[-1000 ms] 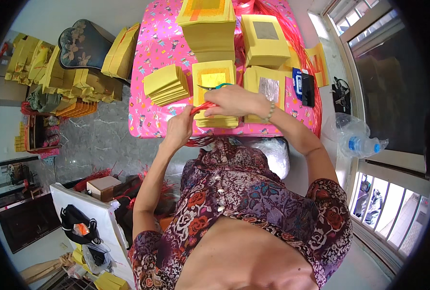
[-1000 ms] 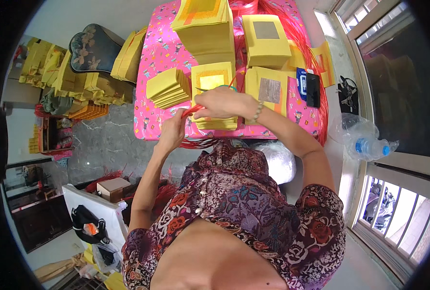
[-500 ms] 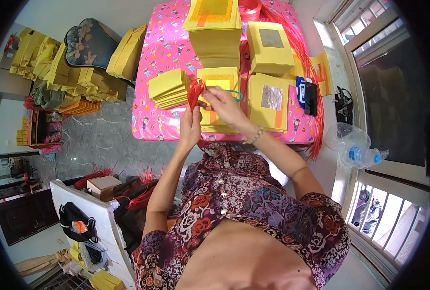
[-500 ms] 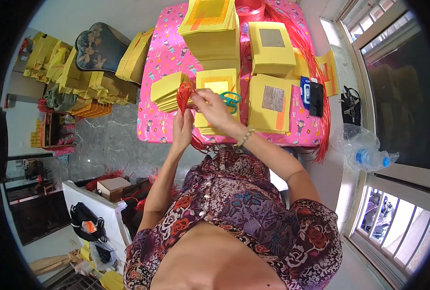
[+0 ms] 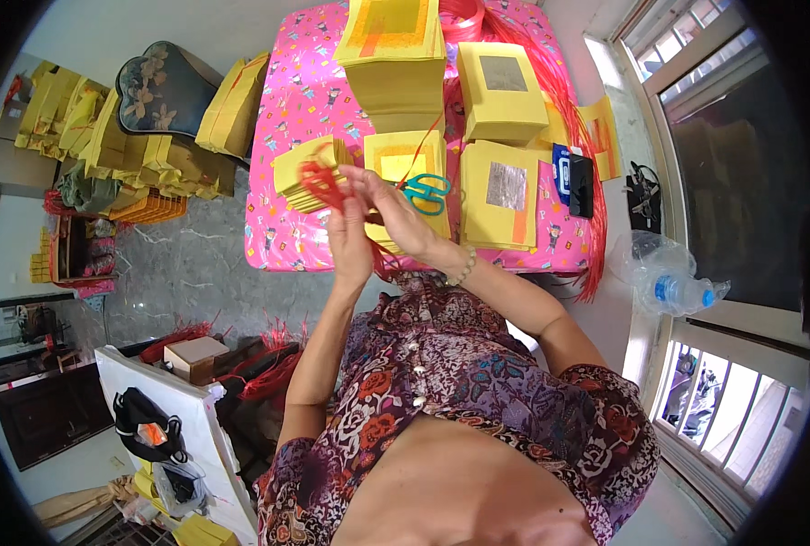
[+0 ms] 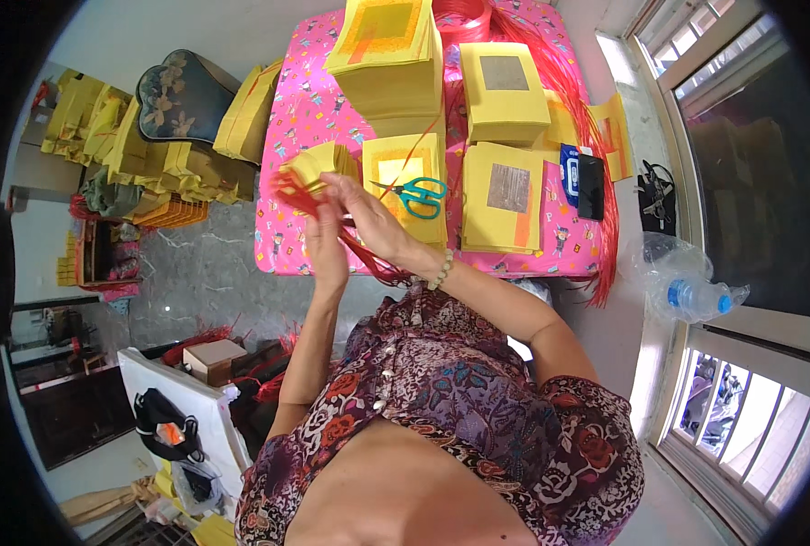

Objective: The recorder is using scissors to cut red paper strips and is arranging them with stacks of yellow Joss paper boxes.

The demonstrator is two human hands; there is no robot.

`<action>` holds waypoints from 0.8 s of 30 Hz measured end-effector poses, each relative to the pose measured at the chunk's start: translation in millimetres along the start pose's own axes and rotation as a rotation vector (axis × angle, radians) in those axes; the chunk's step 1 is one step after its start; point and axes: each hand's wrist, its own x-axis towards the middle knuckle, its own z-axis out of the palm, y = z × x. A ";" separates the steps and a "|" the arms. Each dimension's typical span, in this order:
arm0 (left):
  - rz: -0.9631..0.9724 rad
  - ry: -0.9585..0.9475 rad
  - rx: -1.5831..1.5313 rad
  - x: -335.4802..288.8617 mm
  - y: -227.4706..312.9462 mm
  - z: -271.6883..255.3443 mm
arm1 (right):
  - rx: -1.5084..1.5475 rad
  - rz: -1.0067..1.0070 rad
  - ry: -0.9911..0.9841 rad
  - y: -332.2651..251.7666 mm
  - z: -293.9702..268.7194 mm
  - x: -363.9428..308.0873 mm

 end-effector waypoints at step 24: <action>0.075 -0.104 -1.084 37.9 106.2 -66.2 | -0.147 0.106 -0.807 -3.8 0.0 0.4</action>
